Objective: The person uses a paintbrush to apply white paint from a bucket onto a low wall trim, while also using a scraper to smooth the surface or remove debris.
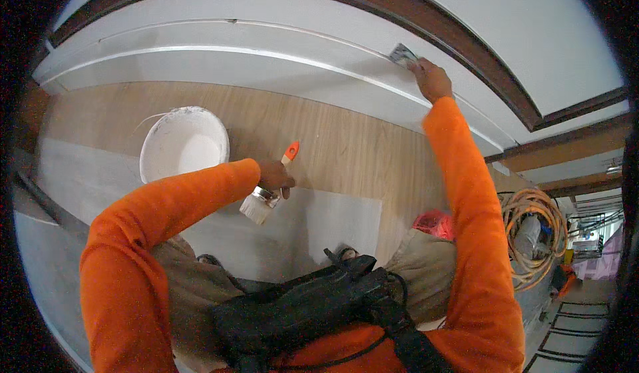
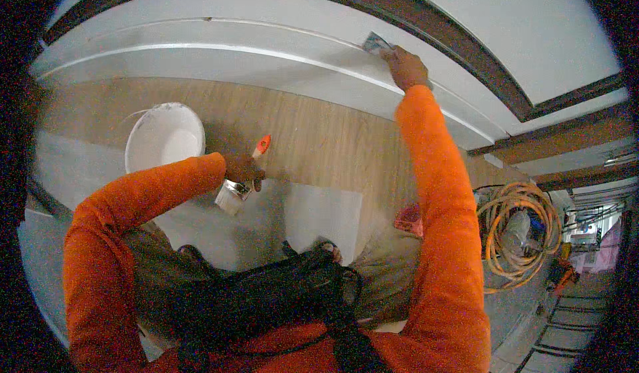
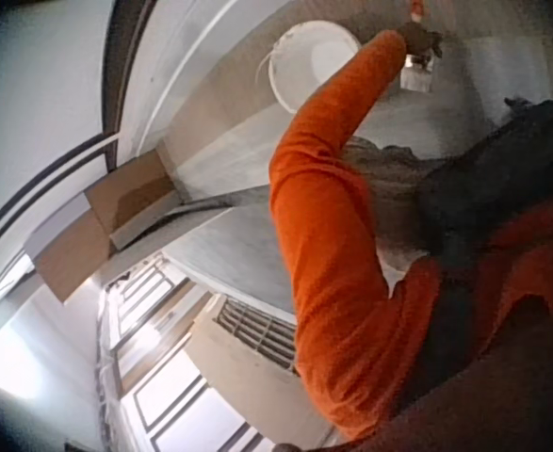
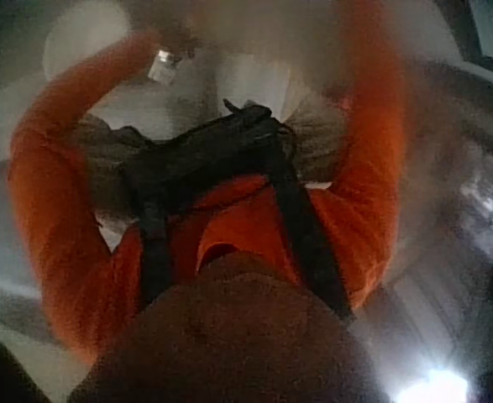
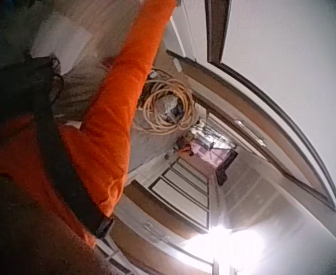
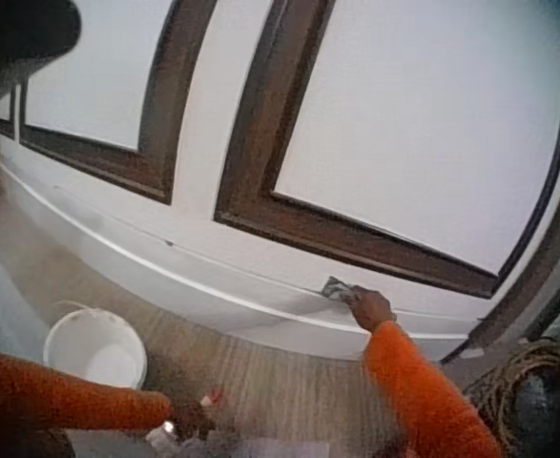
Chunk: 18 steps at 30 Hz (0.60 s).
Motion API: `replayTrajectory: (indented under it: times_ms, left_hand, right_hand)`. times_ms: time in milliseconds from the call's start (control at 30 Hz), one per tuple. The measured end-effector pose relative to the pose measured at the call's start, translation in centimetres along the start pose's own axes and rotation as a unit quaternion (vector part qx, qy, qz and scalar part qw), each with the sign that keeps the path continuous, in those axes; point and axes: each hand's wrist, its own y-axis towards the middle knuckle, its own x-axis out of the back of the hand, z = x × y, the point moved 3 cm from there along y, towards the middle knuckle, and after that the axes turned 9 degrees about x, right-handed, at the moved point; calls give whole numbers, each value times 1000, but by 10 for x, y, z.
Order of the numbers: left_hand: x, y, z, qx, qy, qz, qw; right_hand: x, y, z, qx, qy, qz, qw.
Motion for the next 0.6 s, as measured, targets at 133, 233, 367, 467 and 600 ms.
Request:
replayTrajectory:
  times_ms: [133,233,367,467,600]
  left_hand:
    - [2,-5,-1,12,-27,-12,999]
    - [1,-6,-3,-53,34,-40,997]
    - [-6,-6,2,-65,70,-32,995]
    - [-2,-9,5,-45,20,-50,998]
    - [5,-15,-2,-66,49,-71,994]
  right_hand:
    - [-5,3,-1,-3,46,-29,999]
    - [-6,5,7,56,30,-40,997]
    - [1,-3,1,0,21,6,1000]
    - [12,-10,3,71,16,-46,996]
    - [-3,6,24,69,-2,-34,997]
